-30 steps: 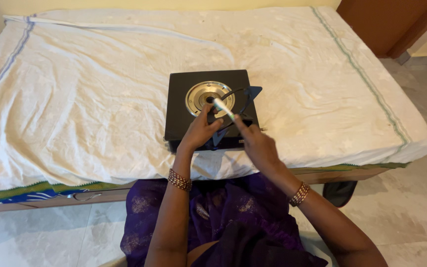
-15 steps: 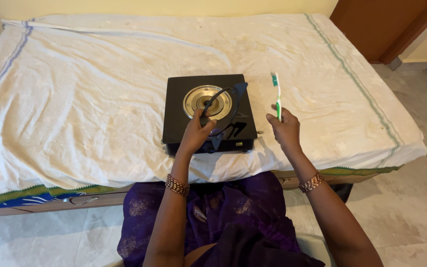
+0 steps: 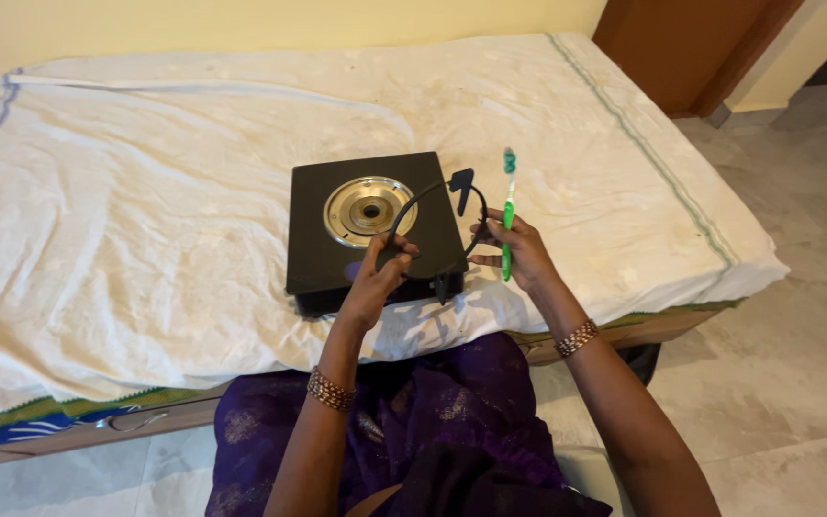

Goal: The person cleans a portable gas stove burner and grate using a toothbrush. They scrub the metal grate and the burner surface repeatedly, occasionally lifting the grate to access different areas.

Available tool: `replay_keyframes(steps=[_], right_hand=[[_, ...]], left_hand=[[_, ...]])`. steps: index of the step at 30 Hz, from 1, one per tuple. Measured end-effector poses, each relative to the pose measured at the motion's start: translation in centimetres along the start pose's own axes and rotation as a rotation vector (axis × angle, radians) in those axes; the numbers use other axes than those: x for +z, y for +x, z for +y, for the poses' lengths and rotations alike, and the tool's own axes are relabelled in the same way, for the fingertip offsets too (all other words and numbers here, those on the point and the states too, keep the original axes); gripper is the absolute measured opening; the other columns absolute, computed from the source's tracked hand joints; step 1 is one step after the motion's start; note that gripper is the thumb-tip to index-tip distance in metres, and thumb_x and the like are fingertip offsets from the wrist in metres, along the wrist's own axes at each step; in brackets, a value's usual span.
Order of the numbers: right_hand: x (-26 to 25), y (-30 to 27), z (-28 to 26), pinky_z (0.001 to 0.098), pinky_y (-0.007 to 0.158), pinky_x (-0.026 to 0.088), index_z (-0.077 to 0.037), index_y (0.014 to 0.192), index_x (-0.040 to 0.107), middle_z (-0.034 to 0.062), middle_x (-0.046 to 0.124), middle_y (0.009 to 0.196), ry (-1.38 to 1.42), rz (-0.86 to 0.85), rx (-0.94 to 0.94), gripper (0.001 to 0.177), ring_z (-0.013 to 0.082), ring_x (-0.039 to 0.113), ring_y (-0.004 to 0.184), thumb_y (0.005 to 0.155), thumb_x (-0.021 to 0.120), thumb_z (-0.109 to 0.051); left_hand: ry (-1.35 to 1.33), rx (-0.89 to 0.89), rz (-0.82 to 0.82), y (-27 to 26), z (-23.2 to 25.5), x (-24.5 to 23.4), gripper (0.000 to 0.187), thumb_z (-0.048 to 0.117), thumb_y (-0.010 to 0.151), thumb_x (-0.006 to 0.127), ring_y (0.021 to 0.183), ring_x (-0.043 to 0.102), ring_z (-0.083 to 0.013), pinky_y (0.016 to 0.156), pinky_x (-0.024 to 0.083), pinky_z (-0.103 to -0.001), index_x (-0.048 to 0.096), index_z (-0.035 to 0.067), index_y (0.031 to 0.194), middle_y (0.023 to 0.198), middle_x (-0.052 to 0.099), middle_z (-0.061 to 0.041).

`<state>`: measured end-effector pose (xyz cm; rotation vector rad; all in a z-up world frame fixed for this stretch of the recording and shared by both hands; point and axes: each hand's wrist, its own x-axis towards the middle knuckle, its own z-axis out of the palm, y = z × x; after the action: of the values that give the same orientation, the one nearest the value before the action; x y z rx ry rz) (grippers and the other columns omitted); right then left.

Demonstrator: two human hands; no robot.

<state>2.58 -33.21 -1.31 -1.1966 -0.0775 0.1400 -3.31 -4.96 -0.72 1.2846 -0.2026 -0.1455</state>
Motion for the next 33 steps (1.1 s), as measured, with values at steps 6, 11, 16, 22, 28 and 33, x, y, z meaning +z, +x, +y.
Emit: replay_keyframes(steps=[6, 11, 16, 22, 28, 33], right_hand=[[-0.5, 0.7, 1.2, 0.0447, 0.076, 0.065, -0.002, 0.125, 0.063, 0.012, 0.072, 0.107, 0.008, 0.091, -0.054, 0.032, 0.0227, 0.07, 0.1, 0.099, 0.065, -0.02], [-1.1, 1.1, 1.6, 0.0439, 0.075, 0.065, -0.003, 0.12, 0.065, 0.0105, 0.072, 0.103, 0.009, 0.09, -0.077, 0.029, 0.0206, 0.071, 0.096, 0.099, 0.065, -0.021], [-1.1, 1.1, 1.2, 0.0422, 0.074, 0.063, -0.003, 0.12, 0.065, 0.0116, 0.073, 0.1, -0.041, 0.086, -0.085, 0.028, 0.019, 0.069, 0.086, 0.099, 0.066, -0.022], [-0.6, 0.7, 1.3, 0.0393, 0.072, 0.066, 0.002, 0.132, 0.06, 0.0105, 0.071, 0.099, -0.179, 0.024, -0.105, 0.04, 0.0169, 0.07, 0.088, 0.101, 0.065, -0.023], [0.3, 0.7, 1.4, 0.0338, 0.069, 0.065, 0.003, 0.144, 0.052, 0.0082, 0.07, 0.097, -0.384, -0.072, -0.126, 0.053, 0.0153, 0.071, 0.083, 0.098, 0.064, -0.02], [1.5, -1.6, -1.0, 0.0299, 0.067, 0.062, -0.001, 0.144, 0.055, 0.0045, 0.069, 0.096, -0.626, -0.097, -0.209, 0.051, 0.0122, 0.069, 0.08, 0.098, 0.066, -0.02]], left_hand=[[-0.195, 0.004, 0.0, 0.6, -1.5, 0.5, 0.035, 0.019, 0.095, 0.063, 0.129, 0.054, -0.0126, 0.093, 0.044, -0.034, 0.053, 0.017, 0.129, 0.132, 0.057, 0.0], [-0.349, -0.046, 0.095, 0.9, -1.6, 1.2, 0.045, 0.032, 0.097, 0.057, 0.123, 0.053, -0.0169, 0.089, 0.046, -0.037, 0.048, 0.024, 0.14, 0.136, 0.056, 0.003], [-0.428, -0.078, -0.043, -0.3, -0.3, 0.5, 0.054, 0.054, 0.099, 0.049, 0.117, 0.062, -0.021, 0.082, 0.049, -0.039, 0.06, 0.013, 0.132, 0.13, 0.065, -0.003], [-0.144, -0.166, 0.042, -0.1, -0.3, 0.5, 0.077, 0.073, 0.094, 0.04, 0.109, 0.064, -0.0161, 0.082, 0.05, -0.035, 0.062, 0.009, 0.129, 0.122, 0.068, -0.003], [0.111, -0.135, 0.085, -1.1, 0.6, 0.5, 0.074, 0.074, 0.09, 0.044, 0.094, 0.064, -0.013, 0.075, 0.046, -0.027, 0.058, 0.016, 0.132, 0.099, 0.064, -0.002], [0.297, -0.129, 0.234, -1.1, 1.5, 2.6, 0.062, 0.064, 0.094, 0.053, 0.074, 0.055, -0.0142, 0.066, 0.042, -0.028, 0.061, 0.007, 0.117, 0.078, 0.055, 0.001]])
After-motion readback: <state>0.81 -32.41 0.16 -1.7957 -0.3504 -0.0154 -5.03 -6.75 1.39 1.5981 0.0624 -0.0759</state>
